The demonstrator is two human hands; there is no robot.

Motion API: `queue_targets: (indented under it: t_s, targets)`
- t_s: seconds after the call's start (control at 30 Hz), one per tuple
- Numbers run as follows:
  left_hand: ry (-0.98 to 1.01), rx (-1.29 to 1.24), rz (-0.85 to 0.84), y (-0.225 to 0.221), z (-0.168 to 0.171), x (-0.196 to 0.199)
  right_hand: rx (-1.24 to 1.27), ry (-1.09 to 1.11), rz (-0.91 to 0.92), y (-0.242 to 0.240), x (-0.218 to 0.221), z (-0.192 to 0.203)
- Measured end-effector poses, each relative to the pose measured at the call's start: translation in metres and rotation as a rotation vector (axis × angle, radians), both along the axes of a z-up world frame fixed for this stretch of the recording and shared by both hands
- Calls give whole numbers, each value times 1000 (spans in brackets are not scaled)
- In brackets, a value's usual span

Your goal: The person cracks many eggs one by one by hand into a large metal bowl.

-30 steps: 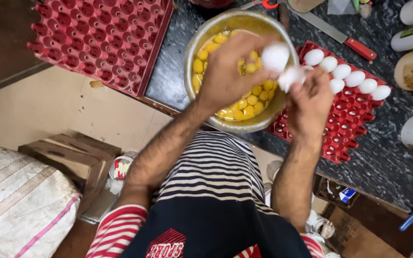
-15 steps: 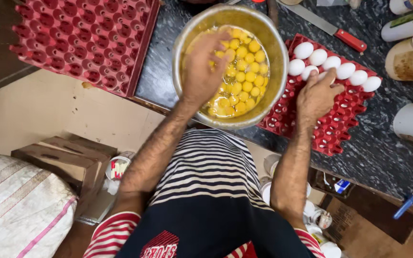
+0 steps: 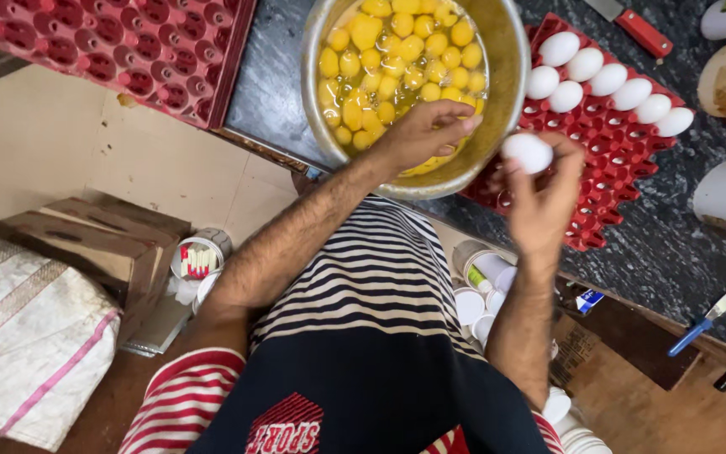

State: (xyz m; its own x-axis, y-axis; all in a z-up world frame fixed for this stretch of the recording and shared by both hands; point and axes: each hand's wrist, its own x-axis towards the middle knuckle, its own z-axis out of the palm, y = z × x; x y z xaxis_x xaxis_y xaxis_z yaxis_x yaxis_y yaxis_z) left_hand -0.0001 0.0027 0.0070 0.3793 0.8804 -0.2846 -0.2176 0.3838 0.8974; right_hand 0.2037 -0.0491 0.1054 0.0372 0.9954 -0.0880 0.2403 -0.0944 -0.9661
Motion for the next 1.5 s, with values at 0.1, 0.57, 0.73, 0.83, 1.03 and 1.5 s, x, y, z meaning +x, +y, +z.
queue_targets:
  t_s: [0.1, 0.57, 0.73, 0.83, 1.03, 1.5]
  targets:
    - [-295, -290, -44, -4, -5, 9, 434, -398, 153, -19, -35, 9]
    - [-480, 18, 45, -6, 41, -17, 359, -580, 289, 11, -65, 51]
    - [-16, 196, 71, -3, 25, -28, 177, -924, 358, 11, -68, 39]
    - [-72, -56, 22, -7, 24, -25, 105, -958, 367, 9, -66, 38]
    - [-617, -95, 14, -5, 46, -28, 372, -608, 317, 12, -69, 53]
    - [-507, 87, 124, -2, 69, -50, 489, -611, 324, 20, -83, 73]
